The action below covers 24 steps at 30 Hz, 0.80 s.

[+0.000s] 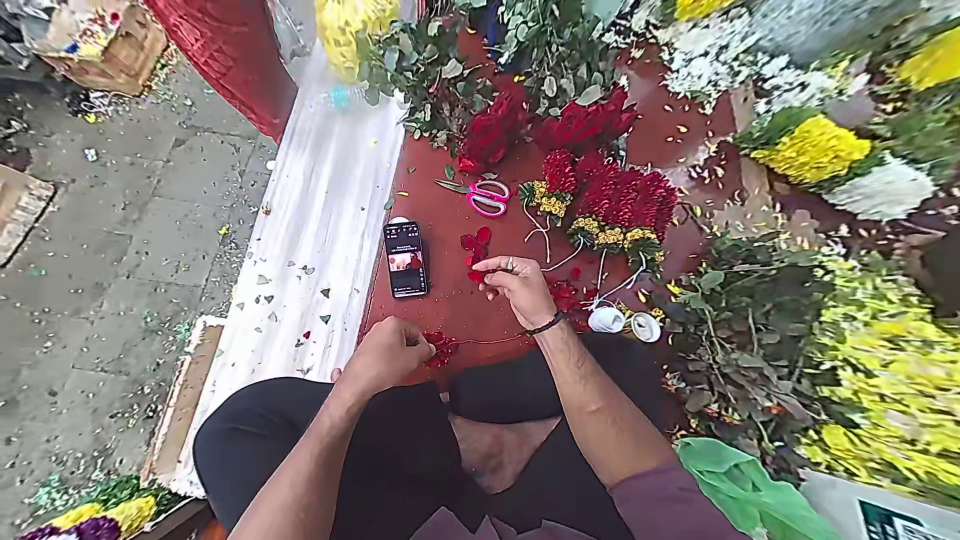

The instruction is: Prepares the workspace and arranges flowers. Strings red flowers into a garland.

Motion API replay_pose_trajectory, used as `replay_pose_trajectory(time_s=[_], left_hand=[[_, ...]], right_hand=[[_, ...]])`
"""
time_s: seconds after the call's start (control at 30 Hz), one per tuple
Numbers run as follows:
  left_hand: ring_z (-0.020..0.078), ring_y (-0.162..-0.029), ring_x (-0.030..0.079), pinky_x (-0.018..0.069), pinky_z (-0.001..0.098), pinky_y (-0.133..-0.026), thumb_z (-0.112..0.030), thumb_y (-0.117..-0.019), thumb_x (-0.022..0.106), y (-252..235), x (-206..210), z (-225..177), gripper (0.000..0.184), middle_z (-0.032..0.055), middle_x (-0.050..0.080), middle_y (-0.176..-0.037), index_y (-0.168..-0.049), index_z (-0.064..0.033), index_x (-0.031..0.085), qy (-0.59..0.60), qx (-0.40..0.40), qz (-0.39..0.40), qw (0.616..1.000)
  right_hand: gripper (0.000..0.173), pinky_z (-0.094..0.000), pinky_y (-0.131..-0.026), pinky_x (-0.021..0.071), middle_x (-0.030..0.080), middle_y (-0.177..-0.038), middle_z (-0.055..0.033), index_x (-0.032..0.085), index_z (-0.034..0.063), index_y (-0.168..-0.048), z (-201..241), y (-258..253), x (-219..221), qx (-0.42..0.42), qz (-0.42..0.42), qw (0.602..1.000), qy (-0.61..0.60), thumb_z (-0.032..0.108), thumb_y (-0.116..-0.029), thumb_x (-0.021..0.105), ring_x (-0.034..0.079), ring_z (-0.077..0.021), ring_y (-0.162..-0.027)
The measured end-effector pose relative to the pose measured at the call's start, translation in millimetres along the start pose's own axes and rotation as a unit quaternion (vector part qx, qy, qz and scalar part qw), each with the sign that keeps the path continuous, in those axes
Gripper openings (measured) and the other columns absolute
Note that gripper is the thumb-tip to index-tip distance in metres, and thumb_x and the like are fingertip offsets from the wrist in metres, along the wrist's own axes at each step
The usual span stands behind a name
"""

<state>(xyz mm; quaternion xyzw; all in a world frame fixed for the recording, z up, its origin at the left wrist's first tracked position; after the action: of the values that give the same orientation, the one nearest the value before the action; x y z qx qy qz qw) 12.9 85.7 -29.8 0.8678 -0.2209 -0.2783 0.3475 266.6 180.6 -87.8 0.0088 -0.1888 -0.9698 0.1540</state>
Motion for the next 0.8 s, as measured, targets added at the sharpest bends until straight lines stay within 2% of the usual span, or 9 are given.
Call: replay_pose_trajectory(time_s=[0.07,0.13,0.27,0.37,0.43,0.53,0.63,0.7,0.8], left_hand=[[0.0111,-0.060,0.058,0.0504,0.0400,-0.060,-0.036,-0.0959,0.069,-1.5,0.1,1.3,0.025,-0.0019,0.065,-0.068,-0.082,-0.0155,0.076,0.015,0.001,-0.006,1.000],[0.0100,-0.058,0.056,0.0490,0.0375,-0.059,-0.034,-0.0973,0.067,-2.1,0.4,3.3,0.026,-0.0023,0.064,-0.067,-0.083,-0.0149,0.076,0.025,0.004,-0.010,1.000],[0.0108,-0.060,0.059,0.0508,0.0377,-0.060,-0.032,-0.0977,0.065,-2.2,0.1,2.1,0.025,-0.0017,0.065,-0.068,-0.085,-0.0142,0.076,0.029,0.000,-0.020,0.999],[0.0098,-0.060,0.059,0.0506,0.0368,-0.060,-0.032,-0.0974,0.066,-0.9,0.5,3.1,0.024,-0.0024,0.066,-0.069,-0.086,-0.0145,0.077,0.051,0.000,-0.036,0.998],[0.0089,-0.059,0.059,0.0504,0.0350,-0.059,-0.033,-0.0972,0.066,0.1,0.8,3.2,0.024,-0.0033,0.066,-0.068,-0.085,-0.0153,0.077,0.073,0.004,-0.053,0.996],[0.0070,-0.056,0.057,0.0494,0.0297,-0.056,-0.028,-0.0998,0.063,0.8,0.3,-1.5,0.024,-0.0032,0.065,-0.066,-0.088,-0.0120,0.077,0.125,0.013,-0.064,0.990],[0.0060,-0.055,0.056,0.0477,0.0249,-0.056,-0.020,-0.1035,0.059,1.8,1.6,-4.3,0.024,-0.0015,0.065,-0.066,-0.094,-0.0070,0.077,0.191,0.033,-0.064,0.979],[0.0070,-0.055,0.055,0.0474,0.0250,-0.056,-0.016,-0.1024,0.059,2.3,2.0,-7.0,0.022,-0.0001,0.065,-0.065,-0.097,-0.0043,0.077,0.227,0.049,-0.063,0.971],[0.0075,-0.059,0.060,0.0514,0.0253,-0.059,-0.013,-0.0947,0.066,2.3,1.7,-9.7,0.015,0.0006,0.069,-0.071,-0.100,-0.0039,0.077,0.236,0.064,-0.057,0.968]], right_hand=[[0.033,-0.0330,-0.060,0.0569,0.073,-0.100,-0.0130,0.074,0.0031,-0.117,1.1,0.4,0.9,-0.037,0.025,0.999,0.023,-0.008,-0.0882,0.062,0.065,-0.0187,-0.068],[0.032,-0.0342,-0.060,0.0584,0.074,-0.105,-0.0101,0.075,0.0046,-0.114,4.3,4.0,3.0,-0.073,0.037,0.995,0.057,-0.007,-0.0848,0.070,0.066,-0.0194,-0.071],[0.012,-0.0328,-0.057,0.0588,0.073,-0.102,-0.0059,0.078,0.0071,-0.103,9.3,8.3,9.3,-0.108,0.020,0.989,0.100,0.007,-0.0911,0.074,0.065,-0.0166,-0.066],[0.008,-0.0325,-0.058,0.0588,0.073,-0.098,-0.0053,0.077,0.0076,-0.100,15.8,17.9,19.0,-0.105,0.005,0.991,0.089,0.010,-0.0924,0.074,0.065,-0.0170,-0.067],[0.017,-0.0349,-0.057,0.0579,0.073,-0.093,-0.0087,0.074,0.0061,-0.105,19.1,29.5,27.9,-0.095,-0.017,0.994,0.046,0.008,-0.0890,0.077,0.065,-0.0201,-0.065],[0.039,-0.0386,-0.061,0.0609,0.073,-0.093,-0.0161,0.064,0.0034,-0.120,22.8,50.7,42.1,-0.046,-0.016,0.997,-0.055,-0.001,-0.0835,0.078,0.069,-0.0258,-0.069],[0.045,-0.0320,-0.053,0.0559,0.072,-0.085,-0.0194,0.058,0.0000,-0.122,20.1,65.1,59.3,0.021,-0.002,0.990,-0.139,-0.005,-0.0814,0.079,0.067,-0.0227,-0.062],[0.049,-0.0303,-0.049,0.0541,0.072,-0.083,-0.0188,0.057,-0.0006,-0.123,13.8,64.8,67.0,0.056,0.004,0.990,-0.126,-0.003,-0.0809,0.082,0.066,-0.0221,-0.058],[0.052,-0.0286,-0.045,0.0517,0.072,-0.079,-0.0153,0.057,0.0006,-0.122,5.6,60.0,71.4,0.080,-0.008,0.993,-0.085,0.002,-0.0788,0.086,0.065,-0.0198,-0.054]])
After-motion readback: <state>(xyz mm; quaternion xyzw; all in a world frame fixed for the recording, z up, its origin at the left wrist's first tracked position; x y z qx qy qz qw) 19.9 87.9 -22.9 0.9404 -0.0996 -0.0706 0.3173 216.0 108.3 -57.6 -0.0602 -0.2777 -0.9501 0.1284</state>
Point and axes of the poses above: each hand's wrist, its own y-axis away from the middle knuckle, its own x-axis out of the palm, z = x × y, the point moved 1 cm from there along -y, towards the middle knuckle
